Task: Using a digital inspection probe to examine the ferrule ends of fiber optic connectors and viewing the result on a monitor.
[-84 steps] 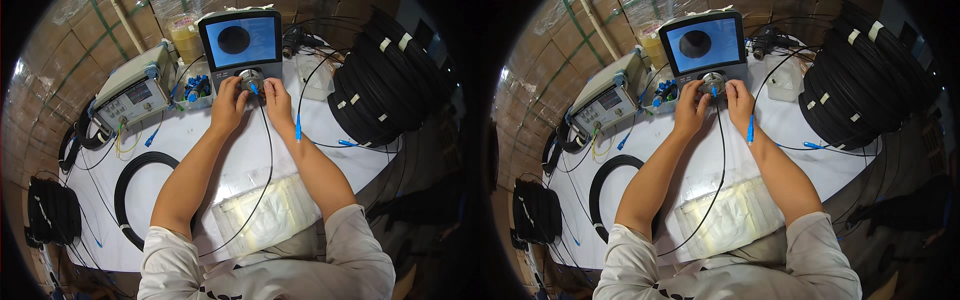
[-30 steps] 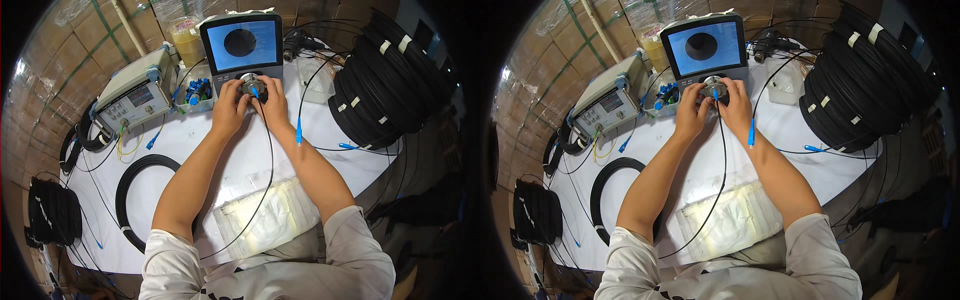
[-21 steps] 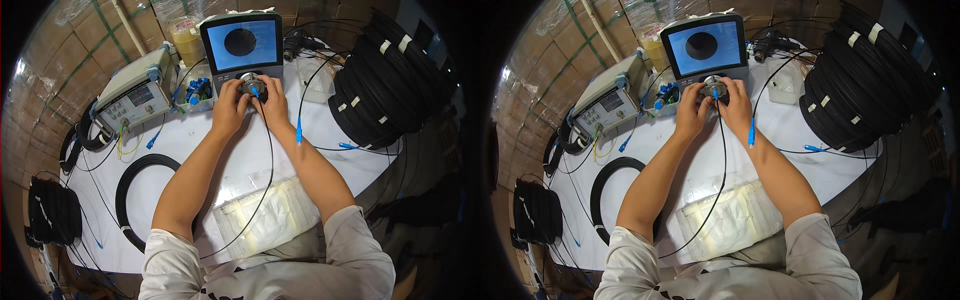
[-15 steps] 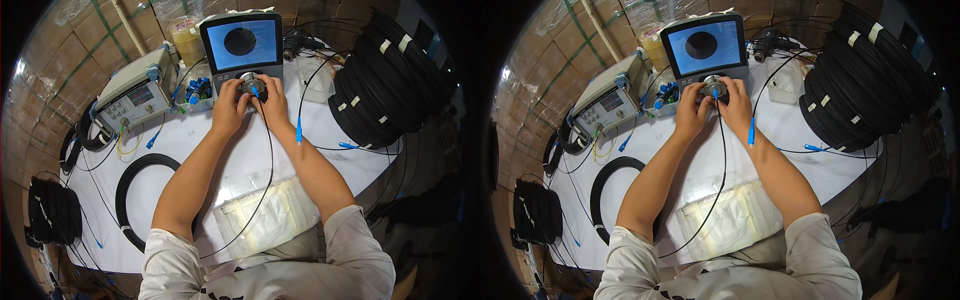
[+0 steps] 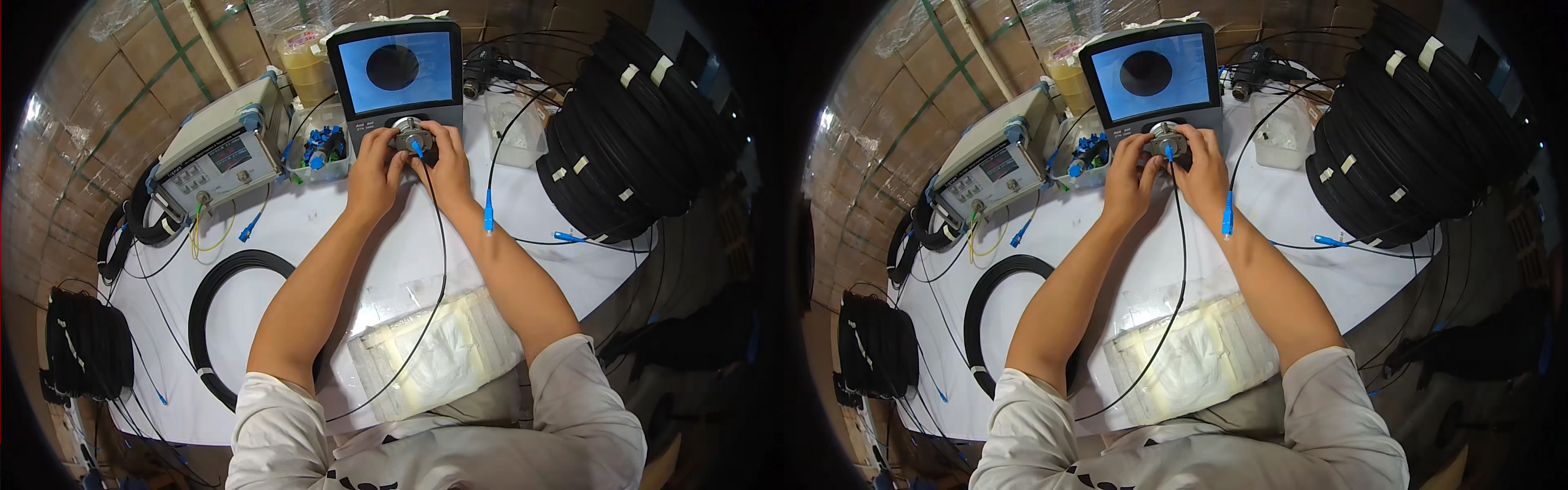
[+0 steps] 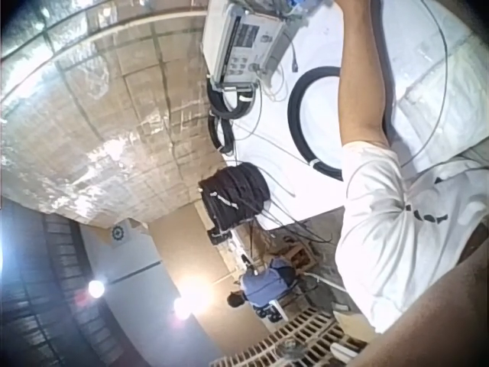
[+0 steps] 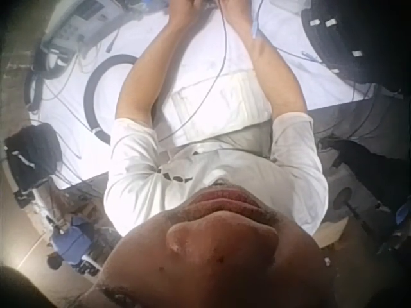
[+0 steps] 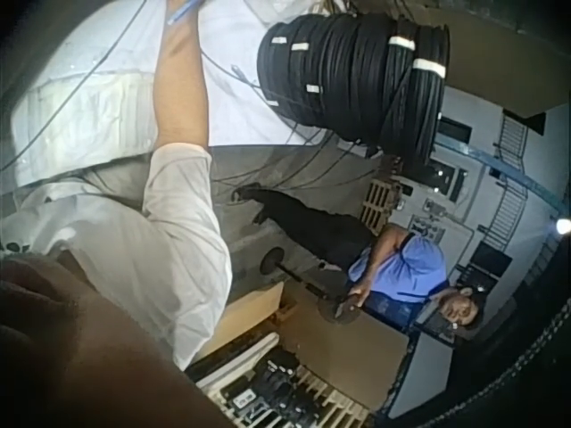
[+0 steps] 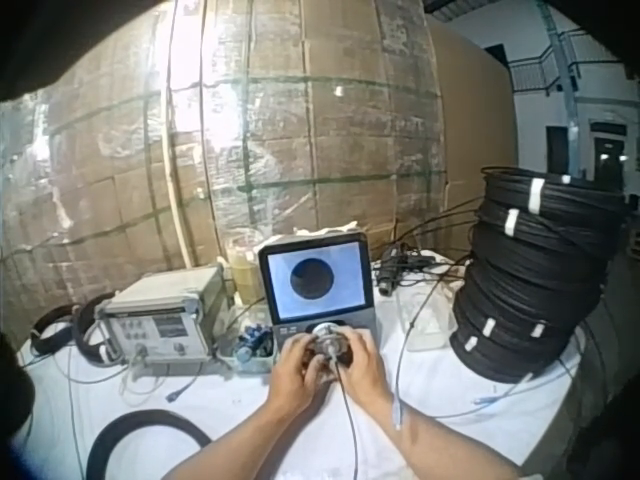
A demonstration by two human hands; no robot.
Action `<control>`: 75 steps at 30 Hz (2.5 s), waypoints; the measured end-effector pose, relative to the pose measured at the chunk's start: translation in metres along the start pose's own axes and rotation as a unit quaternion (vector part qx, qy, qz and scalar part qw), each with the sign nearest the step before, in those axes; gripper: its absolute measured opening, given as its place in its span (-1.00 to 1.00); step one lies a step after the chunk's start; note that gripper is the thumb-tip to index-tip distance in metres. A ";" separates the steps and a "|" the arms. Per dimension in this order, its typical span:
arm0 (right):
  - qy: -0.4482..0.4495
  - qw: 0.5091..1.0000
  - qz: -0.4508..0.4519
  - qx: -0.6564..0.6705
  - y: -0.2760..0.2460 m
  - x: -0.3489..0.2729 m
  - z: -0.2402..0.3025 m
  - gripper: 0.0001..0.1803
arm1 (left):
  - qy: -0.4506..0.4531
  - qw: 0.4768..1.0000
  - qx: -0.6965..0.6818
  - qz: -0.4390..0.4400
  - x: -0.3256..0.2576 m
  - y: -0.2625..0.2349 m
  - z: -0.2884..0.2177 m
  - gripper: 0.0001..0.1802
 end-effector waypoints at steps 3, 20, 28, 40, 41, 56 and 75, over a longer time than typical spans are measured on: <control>0.002 1.000 0.001 0.003 -0.001 0.001 -0.001 -0.30 | 0.005 1.000 0.006 0.001 0.001 0.001 0.001 -0.56; 0.043 0.998 0.011 0.042 0.004 0.000 -0.005 -0.31 | -0.004 1.000 -0.008 -0.007 -0.002 0.002 0.005 -0.55; 0.024 1.000 0.005 0.002 0.002 0.002 -0.005 -0.28 | -0.006 1.000 -0.006 -0.001 0.001 0.002 0.003 -0.55; 0.043 0.999 0.013 0.023 0.003 -0.002 -0.007 -0.30 | 0.000 1.000 -0.013 -0.003 -0.002 0.001 0.002 -0.53; 0.043 0.999 0.014 0.023 0.004 -0.002 -0.007 -0.30 | -0.001 1.000 -0.013 -0.003 -0.002 0.002 0.003 -0.53; -0.114 0.989 -0.091 -0.032 -0.022 -0.005 0.018 -0.27 | 0.000 1.000 -0.002 0.001 0.001 0.001 0.000 -0.54; 0.125 0.939 0.257 0.192 -0.067 -0.105 0.074 -0.75 | 0.079 0.963 0.121 0.228 -0.073 -0.047 -0.010 -0.81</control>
Point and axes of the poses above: each hand's wrist, its own x-axis towards the middle knuckle, its own y-axis out of the palm, z = x × y, the point moved 5 cm from there along x, towards the middle knuckle, and after that the axes turned 14 degrees about y, right-handed, at the moved point
